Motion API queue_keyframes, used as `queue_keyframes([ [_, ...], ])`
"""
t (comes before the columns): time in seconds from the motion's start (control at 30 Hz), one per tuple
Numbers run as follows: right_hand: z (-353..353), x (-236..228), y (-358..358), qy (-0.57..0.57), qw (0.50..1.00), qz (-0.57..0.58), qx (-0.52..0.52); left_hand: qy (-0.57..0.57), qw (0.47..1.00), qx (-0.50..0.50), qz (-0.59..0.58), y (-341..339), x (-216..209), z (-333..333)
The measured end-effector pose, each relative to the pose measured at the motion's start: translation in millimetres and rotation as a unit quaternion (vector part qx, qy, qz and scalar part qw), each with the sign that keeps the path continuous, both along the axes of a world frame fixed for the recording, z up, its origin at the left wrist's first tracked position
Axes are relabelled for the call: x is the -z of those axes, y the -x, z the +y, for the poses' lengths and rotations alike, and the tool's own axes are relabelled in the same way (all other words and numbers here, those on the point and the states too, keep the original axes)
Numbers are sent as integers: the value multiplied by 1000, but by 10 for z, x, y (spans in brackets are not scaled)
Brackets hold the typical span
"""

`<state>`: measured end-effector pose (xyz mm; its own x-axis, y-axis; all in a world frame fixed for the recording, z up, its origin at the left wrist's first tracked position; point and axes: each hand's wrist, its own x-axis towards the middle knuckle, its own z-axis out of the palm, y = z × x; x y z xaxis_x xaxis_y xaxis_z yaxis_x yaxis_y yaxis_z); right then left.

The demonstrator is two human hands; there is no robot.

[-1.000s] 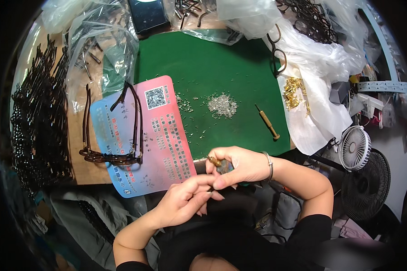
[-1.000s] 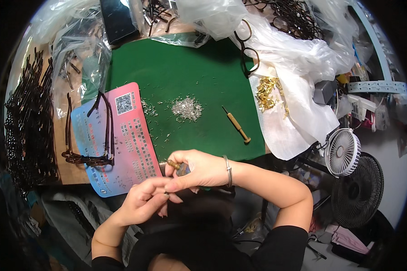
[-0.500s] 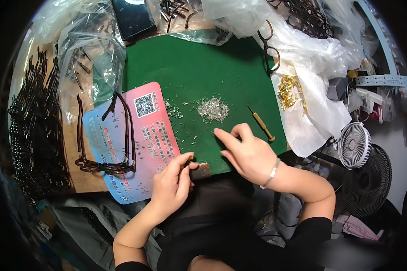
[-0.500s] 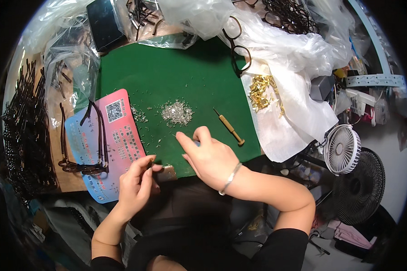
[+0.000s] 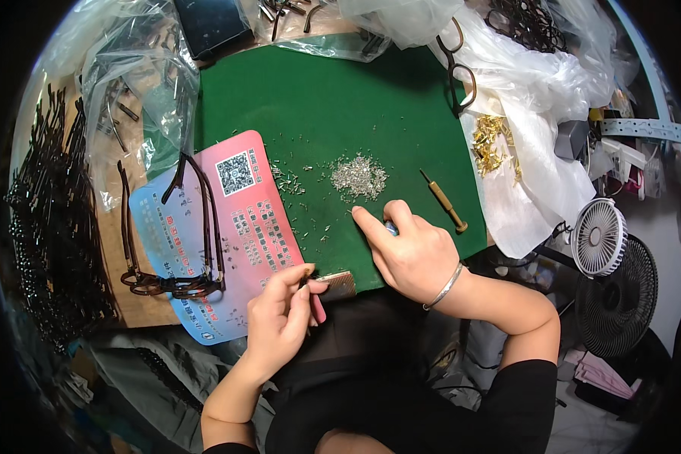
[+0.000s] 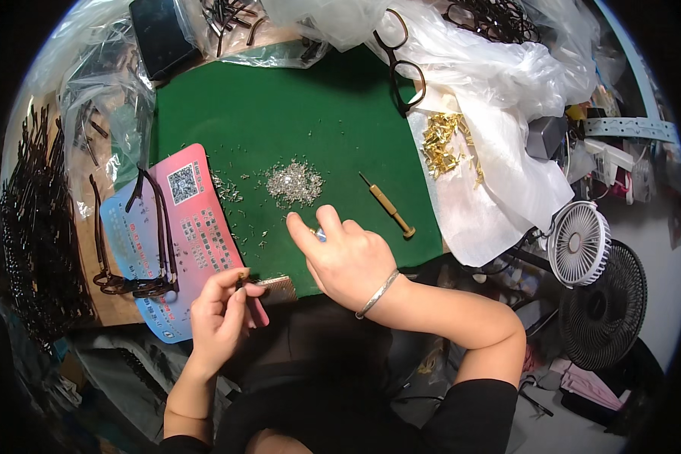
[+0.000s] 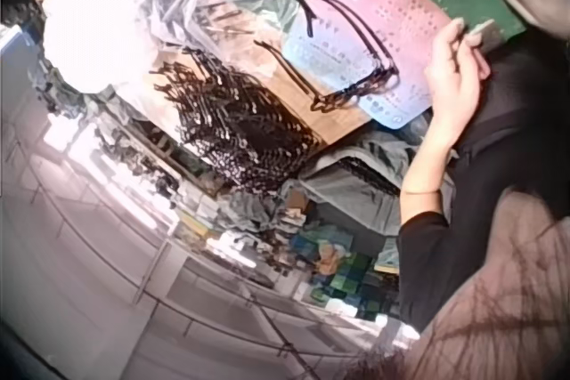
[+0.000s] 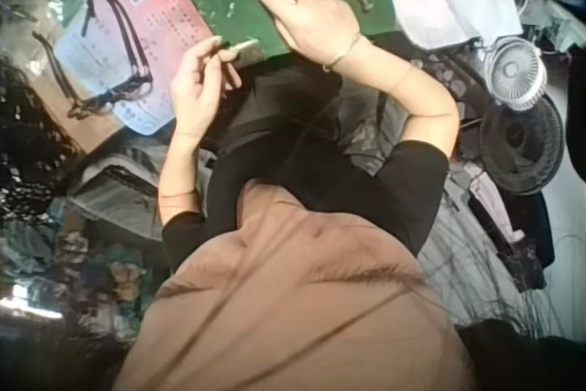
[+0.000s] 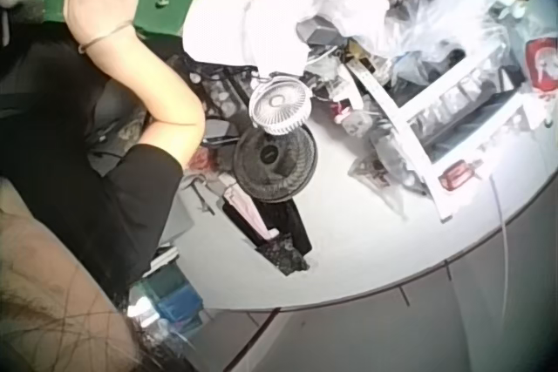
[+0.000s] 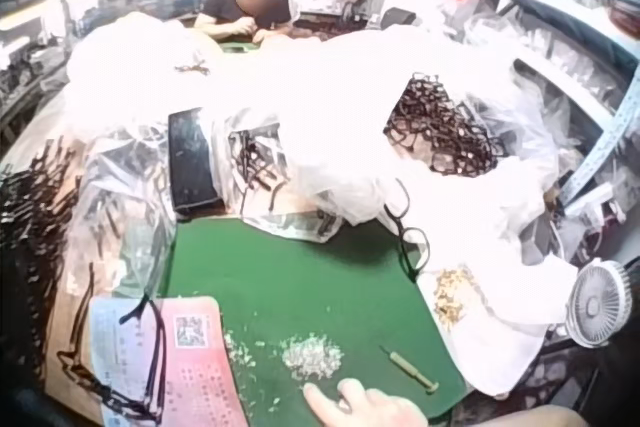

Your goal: The person assembles eyeglasses by hand, inserting small metal components into the frame arms and tightening them with a screwdriver. They repeatedly pick up glasses from a pile, work on each one, and place the finished units aside.

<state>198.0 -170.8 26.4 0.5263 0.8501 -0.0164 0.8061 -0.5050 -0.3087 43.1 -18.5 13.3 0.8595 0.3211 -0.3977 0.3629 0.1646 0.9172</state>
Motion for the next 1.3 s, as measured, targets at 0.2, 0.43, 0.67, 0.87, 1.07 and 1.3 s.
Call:
queue_keyframes([
  [0.2, 18, 45, -3, -13, 999, -25, -26, -76, 997, 12, 4, -90, -52, 66],
  [0.43, 12, 93, -18, 19, 998, -56, -31, -38, 999, -3, 28, -111, -21, 87],
  [0.67, 0, 65, -30, -17, 999, -21, -28, -87, 996, 4, 15, -85, -2, 49],
  [0.87, 14, 88, -28, -21, 1000, -19, -6, -130, 991, 19, -28, -77, 68, 33],
  [1.07, 64, 76, -38, -8, 999, -49, -20, -132, 990, 21, -32, -74, 57, 32],
  [1.3, 68, 81, -41, -7, 998, -58, -33, -133, 991, 14, -19, -80, 29, 39],
])
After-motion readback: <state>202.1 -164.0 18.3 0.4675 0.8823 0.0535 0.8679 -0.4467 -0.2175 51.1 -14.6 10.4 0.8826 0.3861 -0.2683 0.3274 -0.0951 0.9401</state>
